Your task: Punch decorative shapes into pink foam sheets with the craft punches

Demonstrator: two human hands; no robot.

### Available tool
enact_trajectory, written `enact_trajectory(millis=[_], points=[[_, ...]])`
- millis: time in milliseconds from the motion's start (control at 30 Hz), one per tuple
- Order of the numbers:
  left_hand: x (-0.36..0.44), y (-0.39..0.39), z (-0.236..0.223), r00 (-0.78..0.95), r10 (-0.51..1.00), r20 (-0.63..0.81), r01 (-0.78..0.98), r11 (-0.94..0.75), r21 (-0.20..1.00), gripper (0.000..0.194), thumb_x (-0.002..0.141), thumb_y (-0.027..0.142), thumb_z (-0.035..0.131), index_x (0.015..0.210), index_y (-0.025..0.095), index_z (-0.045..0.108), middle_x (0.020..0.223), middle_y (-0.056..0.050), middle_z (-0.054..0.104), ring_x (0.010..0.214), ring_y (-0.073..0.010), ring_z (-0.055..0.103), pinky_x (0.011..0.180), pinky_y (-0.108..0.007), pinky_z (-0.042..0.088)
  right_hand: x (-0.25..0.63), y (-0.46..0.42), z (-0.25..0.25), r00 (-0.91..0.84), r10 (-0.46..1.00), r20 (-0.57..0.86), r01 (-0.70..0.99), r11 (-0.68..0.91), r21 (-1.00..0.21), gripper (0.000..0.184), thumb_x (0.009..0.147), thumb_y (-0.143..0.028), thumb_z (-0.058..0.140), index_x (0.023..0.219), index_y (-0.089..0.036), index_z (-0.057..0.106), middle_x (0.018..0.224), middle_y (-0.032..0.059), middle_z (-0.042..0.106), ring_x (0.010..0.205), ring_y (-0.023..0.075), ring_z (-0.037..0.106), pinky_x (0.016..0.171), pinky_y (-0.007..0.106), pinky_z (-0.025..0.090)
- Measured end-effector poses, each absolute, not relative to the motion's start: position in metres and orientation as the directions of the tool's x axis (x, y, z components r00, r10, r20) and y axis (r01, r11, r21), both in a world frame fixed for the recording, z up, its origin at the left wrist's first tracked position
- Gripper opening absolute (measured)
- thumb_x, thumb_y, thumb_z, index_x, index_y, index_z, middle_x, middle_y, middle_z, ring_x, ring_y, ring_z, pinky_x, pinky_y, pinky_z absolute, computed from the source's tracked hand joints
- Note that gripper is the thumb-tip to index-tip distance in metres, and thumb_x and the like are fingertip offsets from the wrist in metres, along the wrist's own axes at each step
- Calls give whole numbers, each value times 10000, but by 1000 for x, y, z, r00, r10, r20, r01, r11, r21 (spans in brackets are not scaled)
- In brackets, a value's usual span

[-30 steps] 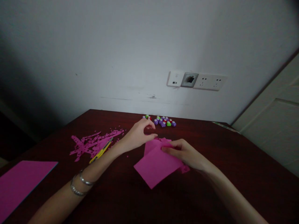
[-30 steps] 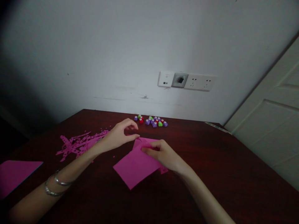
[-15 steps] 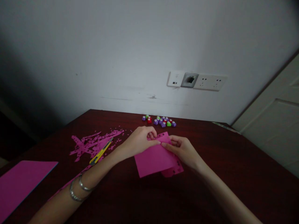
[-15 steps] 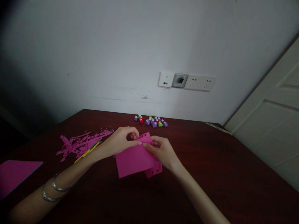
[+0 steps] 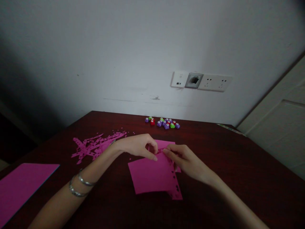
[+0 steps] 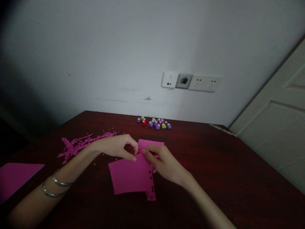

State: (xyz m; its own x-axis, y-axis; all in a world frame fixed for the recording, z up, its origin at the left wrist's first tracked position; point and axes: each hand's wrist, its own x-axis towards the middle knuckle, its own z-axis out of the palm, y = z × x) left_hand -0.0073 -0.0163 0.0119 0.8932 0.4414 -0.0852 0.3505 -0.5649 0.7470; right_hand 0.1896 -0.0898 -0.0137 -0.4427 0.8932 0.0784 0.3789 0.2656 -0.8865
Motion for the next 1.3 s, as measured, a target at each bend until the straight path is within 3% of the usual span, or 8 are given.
enact_trajectory(millis=[267, 500, 667, 1300], points=[[2, -26, 10, 857, 514, 39, 300, -559, 773, 224, 780, 348, 573, 754, 143, 658, 632, 10, 583, 579, -78, 455, 546, -210, 334, 180, -94, -18, -312, 902, 297, 468, 418, -779, 334, 908, -371, 380, 655, -177, 481, 590, -38, 416, 533, 78, 351, 488, 216, 287], [6, -28, 11, 861, 504, 65, 214, -476, 853, 194, 756, 298, 603, 662, 130, 632, 567, 31, 511, 556, -65, 417, 539, -203, 328, 182, -94, -18, -346, 900, 264, 389, 393, -833, 356, 901, -411, 380, 628, -187, 423, 581, -45, 372, 526, 81, 328, 485, 217, 287], [8, -27, 7, 843, 533, 81, 165, -397, 903, 177, 708, 302, 660, 671, 130, 653, 598, 18, 538, 571, -71, 439, 541, -212, 336, 181, -96, -19, -309, 909, 279, 340, 380, -860, 332, 905, -402, 375, 676, -181, 473, 624, -27, 418, 567, 88, 365, 524, 218, 330], [12, -29, 3, 776, 614, 143, 122, -369, 922, 143, 680, 277, 674, 638, 141, 660, 627, 2, 547, 605, -85, 466, 561, -216, 367, 175, -95, -29, -186, 900, 393, 386, 435, -813, 307, 901, -389, 386, 705, -186, 507, 602, -20, 458, 553, 102, 408, 519, 227, 345]])
